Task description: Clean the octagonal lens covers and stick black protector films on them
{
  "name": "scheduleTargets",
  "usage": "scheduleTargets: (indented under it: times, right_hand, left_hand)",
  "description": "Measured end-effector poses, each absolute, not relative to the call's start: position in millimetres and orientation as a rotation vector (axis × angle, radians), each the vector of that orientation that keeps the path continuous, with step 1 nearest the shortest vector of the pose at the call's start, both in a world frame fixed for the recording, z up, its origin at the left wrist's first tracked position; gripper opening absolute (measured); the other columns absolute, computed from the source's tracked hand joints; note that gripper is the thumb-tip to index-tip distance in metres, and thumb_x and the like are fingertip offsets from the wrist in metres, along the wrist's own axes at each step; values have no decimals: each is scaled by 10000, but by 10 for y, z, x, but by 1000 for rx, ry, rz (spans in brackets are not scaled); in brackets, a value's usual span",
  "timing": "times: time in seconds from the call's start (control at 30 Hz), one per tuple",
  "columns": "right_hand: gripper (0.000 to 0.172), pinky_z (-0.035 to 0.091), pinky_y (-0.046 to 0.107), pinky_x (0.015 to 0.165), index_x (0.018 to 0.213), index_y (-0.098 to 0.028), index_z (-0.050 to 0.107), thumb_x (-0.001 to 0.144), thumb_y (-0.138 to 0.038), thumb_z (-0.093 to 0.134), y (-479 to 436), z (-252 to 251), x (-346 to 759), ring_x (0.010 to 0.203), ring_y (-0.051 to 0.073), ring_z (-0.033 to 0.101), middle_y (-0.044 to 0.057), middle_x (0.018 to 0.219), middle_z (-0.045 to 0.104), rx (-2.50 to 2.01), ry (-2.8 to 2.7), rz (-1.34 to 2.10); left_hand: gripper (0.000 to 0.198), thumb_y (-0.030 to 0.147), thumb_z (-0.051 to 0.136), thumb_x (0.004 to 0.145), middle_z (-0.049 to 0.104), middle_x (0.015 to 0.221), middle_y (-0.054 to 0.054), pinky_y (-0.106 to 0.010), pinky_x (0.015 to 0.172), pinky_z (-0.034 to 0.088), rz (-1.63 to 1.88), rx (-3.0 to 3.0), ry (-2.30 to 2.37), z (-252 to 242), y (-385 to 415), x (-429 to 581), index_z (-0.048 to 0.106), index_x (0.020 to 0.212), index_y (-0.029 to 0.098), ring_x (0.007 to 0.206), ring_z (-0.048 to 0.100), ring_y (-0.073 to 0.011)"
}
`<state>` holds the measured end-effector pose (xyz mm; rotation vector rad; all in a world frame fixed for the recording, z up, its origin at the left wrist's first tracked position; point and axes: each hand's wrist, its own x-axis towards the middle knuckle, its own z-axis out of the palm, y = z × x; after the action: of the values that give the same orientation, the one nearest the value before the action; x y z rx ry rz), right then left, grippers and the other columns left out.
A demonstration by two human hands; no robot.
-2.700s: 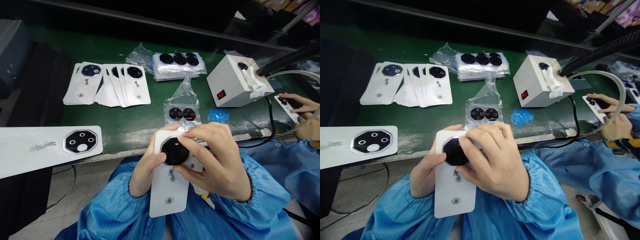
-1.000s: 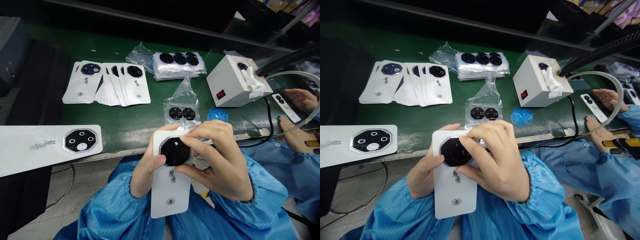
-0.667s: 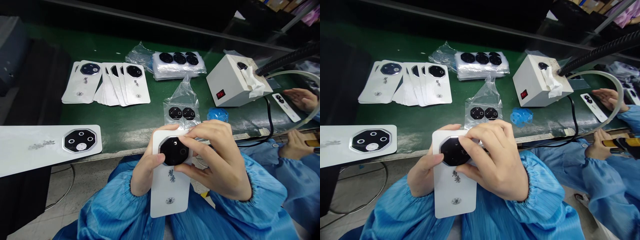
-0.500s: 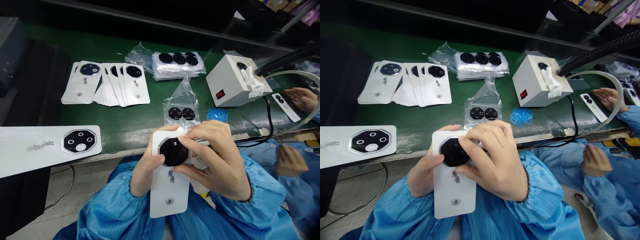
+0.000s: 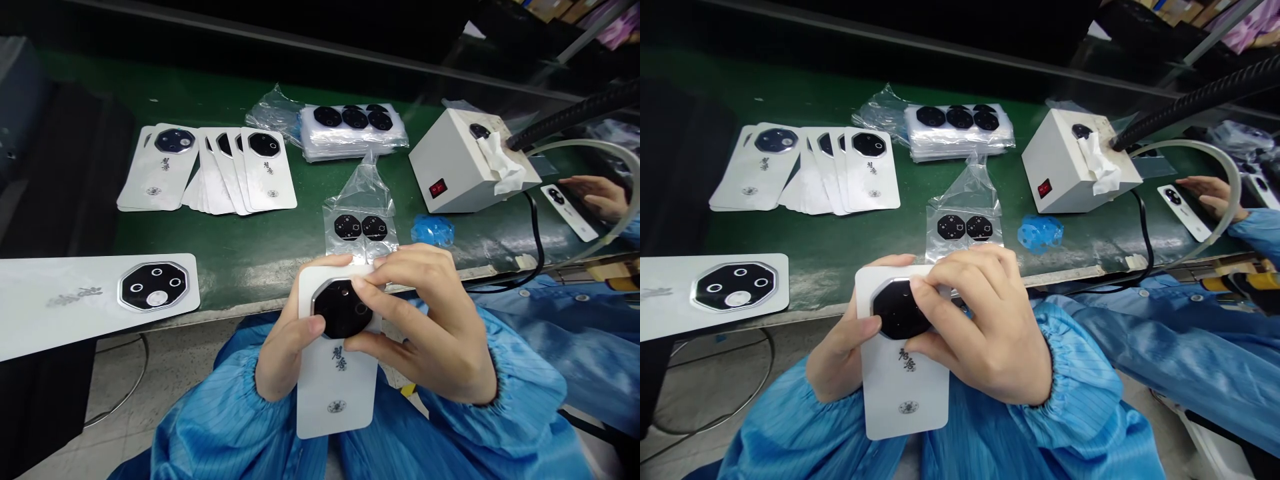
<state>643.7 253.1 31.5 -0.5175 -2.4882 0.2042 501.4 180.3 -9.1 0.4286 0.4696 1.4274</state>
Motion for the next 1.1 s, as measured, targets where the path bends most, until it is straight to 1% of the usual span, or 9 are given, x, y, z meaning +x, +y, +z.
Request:
scheduleTargets:
  times: [0.1,0.17,0.3,0.37,0.43,0.53,0.67,0.83,1.1]
  right_hand:
    - [347,463,457,834,999,-101,624,761,-339,710,2542,308,6426,953,249,560,102,954,614,-515,-2484,222]
    - [350,465,464,835,1005,-98,624,768,-344,700,2551,306,6423,961,254,554,108,967,600,-512,-2479,228]
    - [396,468,476,849,1026,-98,615,766,-385,694,2553,324,6446,989,257,536,121,1022,557,-503,-2489,254]
    - [398,472,470,853,1043,-105,609,769,-382,691,2545,340,6469,1004,254,528,120,1040,541,-510,-2501,264]
    - [396,475,464,854,1052,-110,606,770,-375,691,2535,354,6491,1012,253,523,118,1047,534,-520,-2505,249]
    - [376,478,461,856,1052,-126,603,772,-360,692,2530,363,6506,1019,252,520,112,1052,528,-533,-2504,219]
    - [364,485,457,856,1058,-143,597,778,-359,685,2544,362,6499,1017,251,524,108,1053,524,-545,-2504,203]
    - [356,502,457,844,1064,-151,594,787,-361,670,2542,368,6501,1006,264,540,115,1043,531,-563,-2503,208]
    - [347,502,450,846,1082,-168,581,801,-358,658,2538,384,6510,1003,254,540,103,1045,525,-569,-2509,209]
  left_hand:
    - [386,226,513,795,669,1038,-6,-256,756,481,1426,427,477,-81,1795,5002,523,1176,282,907,633,-166]
    - [415,224,531,787,666,1071,-6,-240,750,485,1418,413,509,-71,1780,4992,504,1196,292,924,630,-159]
    - [472,207,551,782,660,1006,25,-260,657,506,1437,428,606,-56,1733,4979,433,1207,377,833,651,-164]
    - [455,187,545,789,649,972,45,-252,595,505,1467,457,631,-52,1715,4979,442,1181,394,792,654,-162]
    - [439,165,542,792,644,963,47,-242,567,503,1486,487,654,-48,1708,4981,468,1165,385,807,653,-168]
    - [441,150,540,795,639,967,37,-261,580,518,1501,535,677,-39,1712,4983,483,1169,377,862,649,-194]
    - [448,165,539,804,643,978,20,-295,597,535,1495,555,692,-31,1719,4981,465,1197,366,901,649,-227]
    - [450,195,538,813,641,1034,20,-306,621,546,1482,577,699,-50,1722,4981,450,1214,381,951,638,-239]
    - [468,216,588,774,626,1061,-37,-399,755,548,1484,512,713,-40,1747,4991,434,1205,315,1044,600,-283]
